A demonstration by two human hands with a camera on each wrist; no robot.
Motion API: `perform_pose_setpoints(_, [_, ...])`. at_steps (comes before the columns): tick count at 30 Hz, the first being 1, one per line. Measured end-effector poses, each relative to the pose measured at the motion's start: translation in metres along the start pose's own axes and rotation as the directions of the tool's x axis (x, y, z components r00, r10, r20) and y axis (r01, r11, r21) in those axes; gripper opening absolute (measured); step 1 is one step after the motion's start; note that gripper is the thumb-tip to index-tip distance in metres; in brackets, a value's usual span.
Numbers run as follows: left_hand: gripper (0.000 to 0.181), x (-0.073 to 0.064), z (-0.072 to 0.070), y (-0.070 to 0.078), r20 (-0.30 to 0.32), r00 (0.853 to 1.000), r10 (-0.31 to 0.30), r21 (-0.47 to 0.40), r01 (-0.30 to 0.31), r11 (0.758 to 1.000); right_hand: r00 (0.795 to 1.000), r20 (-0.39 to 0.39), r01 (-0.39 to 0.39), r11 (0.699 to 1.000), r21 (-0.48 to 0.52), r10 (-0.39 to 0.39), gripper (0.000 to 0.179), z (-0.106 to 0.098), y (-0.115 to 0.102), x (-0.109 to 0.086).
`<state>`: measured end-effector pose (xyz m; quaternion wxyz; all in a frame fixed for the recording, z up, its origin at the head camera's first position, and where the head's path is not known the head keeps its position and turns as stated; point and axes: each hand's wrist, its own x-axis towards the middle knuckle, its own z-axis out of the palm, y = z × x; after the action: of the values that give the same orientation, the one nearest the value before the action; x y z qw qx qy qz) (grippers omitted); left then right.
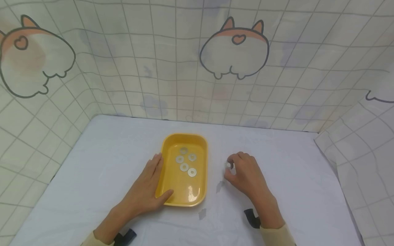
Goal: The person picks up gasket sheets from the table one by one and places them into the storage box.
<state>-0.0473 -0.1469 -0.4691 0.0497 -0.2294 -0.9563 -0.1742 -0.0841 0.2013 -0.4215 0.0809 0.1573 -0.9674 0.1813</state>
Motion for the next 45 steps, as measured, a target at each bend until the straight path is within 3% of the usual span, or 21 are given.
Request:
perform_pose_setpoints(12, [0.107,0.001,-0.001,0.002,0.013,1.0,0.002,0.004,-0.002,1.0,0.999,0.019,0.031,0.999,-0.012,-0.031,0.018,-0.006,-0.007,0.008])
perform_pose_setpoints(19, [0.105,0.0,0.0,0.0,-0.022,1.0,0.013,0.013,-0.012,1.0,0.998,0.053,0.023,0.999,0.04,-0.025,0.021,-0.003,-0.015,0.014])
perform_pose_setpoints(31, [0.106,0.001,-0.001,0.0,-0.008,1.0,0.012,0.001,-0.012,1.0,0.995,0.092,0.031,0.997,0.071,-0.037,0.022,0.001,-0.031,0.021])
perform_pose_setpoints(45, [0.105,0.001,-0.002,-0.001,0.01,1.0,0.001,-0.009,-0.001,1.0,0.987,0.104,0.119,0.991,0.059,-0.125,0.025,-0.003,-0.044,0.04])
